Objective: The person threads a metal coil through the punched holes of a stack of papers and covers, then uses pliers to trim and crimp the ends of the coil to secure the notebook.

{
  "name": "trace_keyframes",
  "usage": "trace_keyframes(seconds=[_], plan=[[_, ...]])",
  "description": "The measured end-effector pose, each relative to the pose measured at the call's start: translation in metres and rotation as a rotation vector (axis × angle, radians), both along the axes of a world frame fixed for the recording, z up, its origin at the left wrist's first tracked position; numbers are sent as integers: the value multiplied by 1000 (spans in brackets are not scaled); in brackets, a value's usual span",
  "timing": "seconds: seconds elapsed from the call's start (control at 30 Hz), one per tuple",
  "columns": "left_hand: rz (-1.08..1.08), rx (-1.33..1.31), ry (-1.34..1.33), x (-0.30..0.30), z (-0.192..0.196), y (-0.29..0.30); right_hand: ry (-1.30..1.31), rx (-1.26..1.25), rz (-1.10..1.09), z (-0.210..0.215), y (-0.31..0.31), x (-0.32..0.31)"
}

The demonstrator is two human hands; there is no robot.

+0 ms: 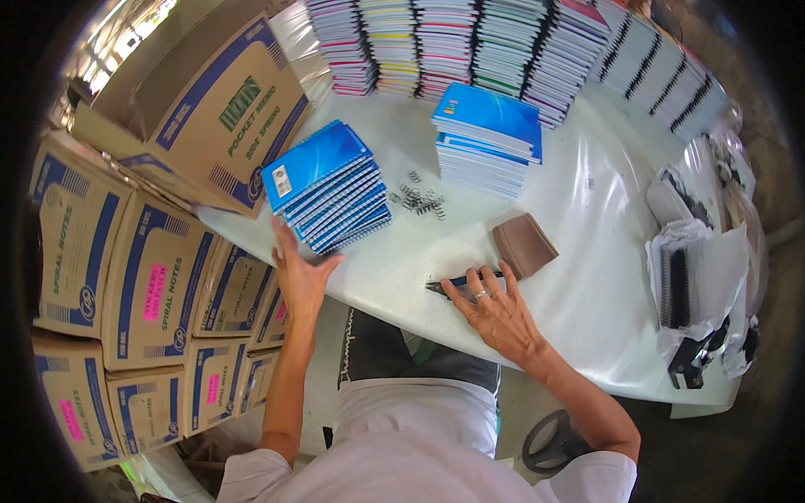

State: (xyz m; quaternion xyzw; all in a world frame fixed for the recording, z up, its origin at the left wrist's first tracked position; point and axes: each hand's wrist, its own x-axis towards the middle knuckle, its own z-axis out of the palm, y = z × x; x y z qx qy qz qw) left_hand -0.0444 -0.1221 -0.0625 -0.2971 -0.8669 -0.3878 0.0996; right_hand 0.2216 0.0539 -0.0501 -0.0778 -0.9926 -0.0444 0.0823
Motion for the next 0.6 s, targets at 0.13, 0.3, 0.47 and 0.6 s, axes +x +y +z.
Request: trace_keyframes(seconds=[0.13, 0.3, 0.47, 0.6], plan=[[-6, -75, 11, -27, -16, 4, -41, 5, 86, 26, 14, -25], [-81, -124, -231, -74, -22, -3, 25, 305, 298, 62, 36, -90], [-24, -101, -85, -59, -24, 7, 62, 460, 520, 84, 29, -144], [8, -94, -130, -54, -24, 8, 32, 625, 647, 80, 25, -163]])
